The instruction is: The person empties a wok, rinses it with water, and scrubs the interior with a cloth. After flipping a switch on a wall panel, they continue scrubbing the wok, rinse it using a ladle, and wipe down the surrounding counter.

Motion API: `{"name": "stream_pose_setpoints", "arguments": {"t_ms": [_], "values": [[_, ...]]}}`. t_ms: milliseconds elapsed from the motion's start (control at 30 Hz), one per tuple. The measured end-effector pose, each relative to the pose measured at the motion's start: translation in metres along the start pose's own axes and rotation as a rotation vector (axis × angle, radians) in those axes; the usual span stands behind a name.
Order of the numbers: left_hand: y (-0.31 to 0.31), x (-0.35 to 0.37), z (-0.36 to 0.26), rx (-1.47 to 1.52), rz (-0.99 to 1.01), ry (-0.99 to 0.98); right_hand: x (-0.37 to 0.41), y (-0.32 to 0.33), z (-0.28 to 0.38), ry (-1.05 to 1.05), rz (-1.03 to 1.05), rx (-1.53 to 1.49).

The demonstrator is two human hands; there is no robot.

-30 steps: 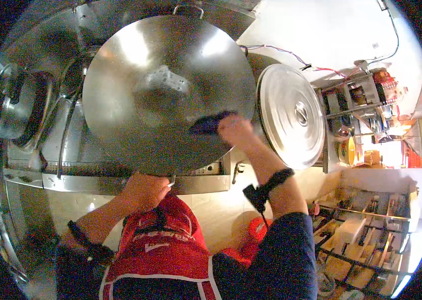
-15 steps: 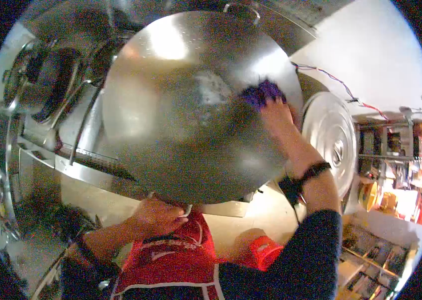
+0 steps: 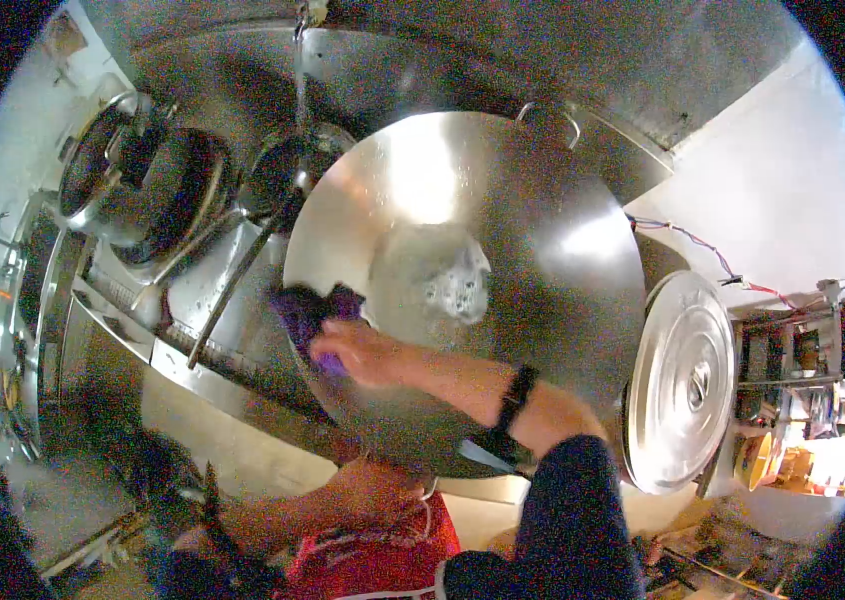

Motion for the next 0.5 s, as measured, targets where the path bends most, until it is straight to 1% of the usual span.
{"name": "stream_pose_setpoints", "arguments": {"t_ms": [33, 133, 167, 200, 233, 267, 300, 333, 367, 400, 433, 467, 500], "values": [[-0.001, 0.0, 0.002, 0.108, 0.061, -0.013, -0.033, 0.02, -0.018, 0.032, -0.189, 0.057], [0.007, 0.0, 0.001, 0.119, 0.007, 0.009, -0.088, 0.111, -0.077, 0.103, -0.747, 0.184], [0.015, 0.002, 0.001, 0.234, 0.031, 0.036, -0.094, 0.146, -0.095, -0.121, -0.779, 0.174], [0.02, 0.0, 0.004, 0.223, 0.026, 0.037, -0.09, 0.183, -0.111, -0.347, -0.806, 0.162], [0.016, -0.002, 0.006, 0.266, 0.133, 0.053, -0.085, 0.212, -0.142, -0.235, -0.981, 0.255], [0.006, 0.001, 0.004, 0.321, 0.251, 0.067, -0.067, 0.232, -0.173, -0.134, -1.147, 0.343], [-0.018, 0.001, 0.007, 0.268, 0.031, -0.029, -0.038, 0.256, -0.196, -0.333, -1.106, 0.191], [-0.016, -0.002, 0.006, 0.271, 0.035, -0.032, -0.005, 0.279, -0.196, -0.522, -1.183, 0.307], [-0.011, -0.003, 0.003, 0.203, 0.003, -0.037, 0.033, 0.297, -0.191, -0.584, -1.266, 0.379], [-0.006, -0.003, 0.0, 0.136, -0.03, -0.043, 0.073, 0.307, -0.181, -0.758, -1.389, 0.324], [0.001, -0.005, 0.001, 0.139, -0.026, -0.046, 0.115, 0.311, -0.226, -0.688, -1.471, 0.494], [0.004, -0.007, 0.004, 0.142, 0.128, -0.047, 0.148, 0.311, -0.208, -0.969, -1.473, 0.43], [0.003, -0.007, 0.007, 0.145, 0.282, -0.049, 0.182, 0.305, -0.202, -0.996, -1.548, 0.487]]}}
Point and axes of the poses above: each hand's wrist, its own x-axis away from the middle knuckle, its own y-axis out of the back of the hand, z = x × y, the point moved 5 cm from there along -x, towards the middle knuckle, and after that the axes turned 2 degrees about z, right-handed, at the moved point
